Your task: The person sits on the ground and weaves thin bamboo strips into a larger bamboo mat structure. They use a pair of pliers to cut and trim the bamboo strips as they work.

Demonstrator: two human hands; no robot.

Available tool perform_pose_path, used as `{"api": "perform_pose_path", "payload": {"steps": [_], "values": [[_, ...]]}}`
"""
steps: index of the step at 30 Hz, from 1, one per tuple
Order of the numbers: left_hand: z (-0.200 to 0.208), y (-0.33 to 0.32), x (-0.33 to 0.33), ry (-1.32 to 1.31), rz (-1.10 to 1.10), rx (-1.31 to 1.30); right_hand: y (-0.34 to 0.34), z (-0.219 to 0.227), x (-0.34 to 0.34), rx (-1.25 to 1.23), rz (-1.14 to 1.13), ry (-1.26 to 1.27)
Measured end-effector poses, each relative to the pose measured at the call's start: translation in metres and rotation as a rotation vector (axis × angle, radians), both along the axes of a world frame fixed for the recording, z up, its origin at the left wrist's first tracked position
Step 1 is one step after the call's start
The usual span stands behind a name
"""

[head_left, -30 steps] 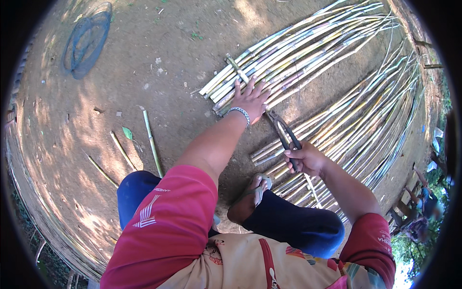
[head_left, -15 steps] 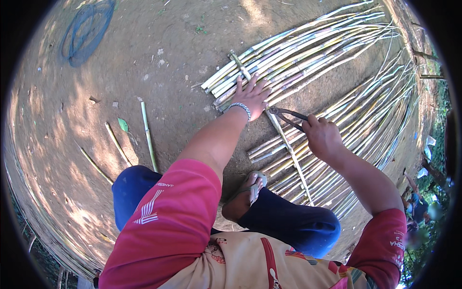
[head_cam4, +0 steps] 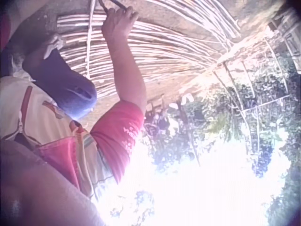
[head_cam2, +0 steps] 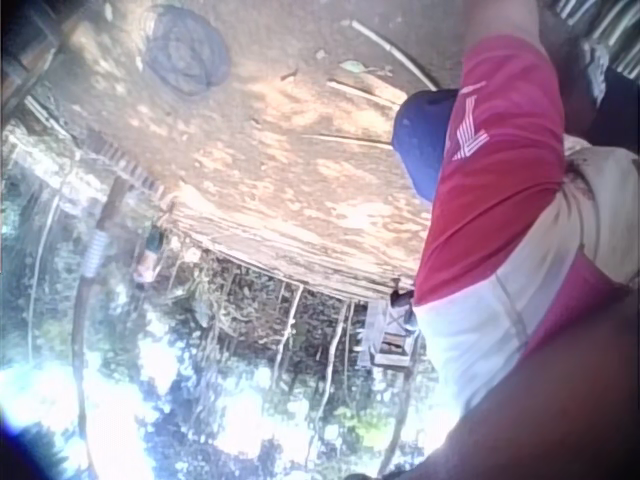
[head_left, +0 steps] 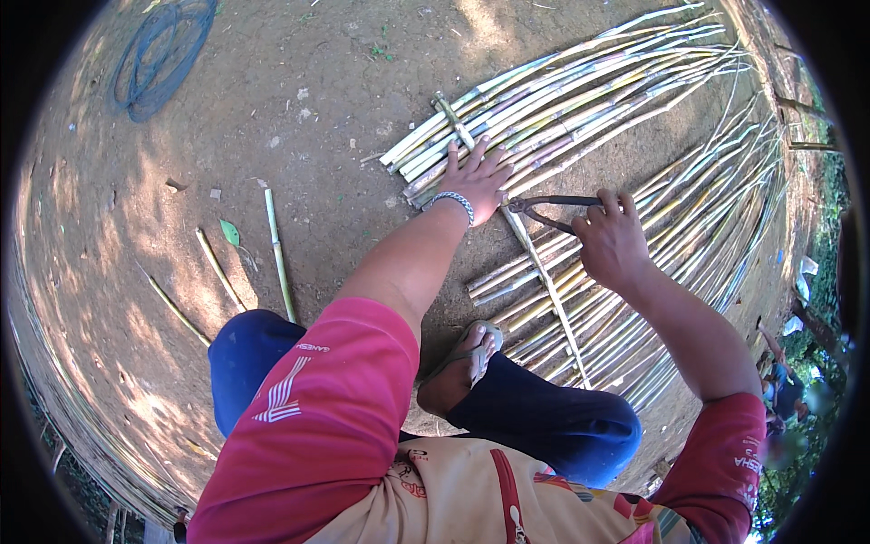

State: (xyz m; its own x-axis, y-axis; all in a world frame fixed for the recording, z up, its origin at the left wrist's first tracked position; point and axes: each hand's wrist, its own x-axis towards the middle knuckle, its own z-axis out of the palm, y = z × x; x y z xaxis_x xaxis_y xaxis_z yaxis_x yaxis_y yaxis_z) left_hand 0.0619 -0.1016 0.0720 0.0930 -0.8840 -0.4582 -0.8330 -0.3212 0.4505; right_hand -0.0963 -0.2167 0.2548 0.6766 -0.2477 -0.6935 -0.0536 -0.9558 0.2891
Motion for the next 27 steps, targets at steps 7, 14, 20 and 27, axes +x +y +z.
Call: {"api": "perform_pose_path", "payload": {"steps": [7, 14, 20, 27], "values": [[-0.004, 0.001, -0.002, -0.008, 0.009, -0.025, -0.005, -0.001, 0.01, -0.056, 0.044, 0.108], [-0.007, 0.001, -0.002, -0.016, 0.017, -0.042, -0.002, 0.003, 0.018, -0.077, 0.034, 0.112], [-0.009, 0.002, -0.002, -0.016, 0.016, -0.043, 0.002, 0.002, 0.005, -0.065, 0.051, 0.045], [-0.008, 0.001, -0.002, 0.0, 0.018, -0.04, 0.005, 0.0, -0.006, -0.026, -0.133, 0.024]]}}
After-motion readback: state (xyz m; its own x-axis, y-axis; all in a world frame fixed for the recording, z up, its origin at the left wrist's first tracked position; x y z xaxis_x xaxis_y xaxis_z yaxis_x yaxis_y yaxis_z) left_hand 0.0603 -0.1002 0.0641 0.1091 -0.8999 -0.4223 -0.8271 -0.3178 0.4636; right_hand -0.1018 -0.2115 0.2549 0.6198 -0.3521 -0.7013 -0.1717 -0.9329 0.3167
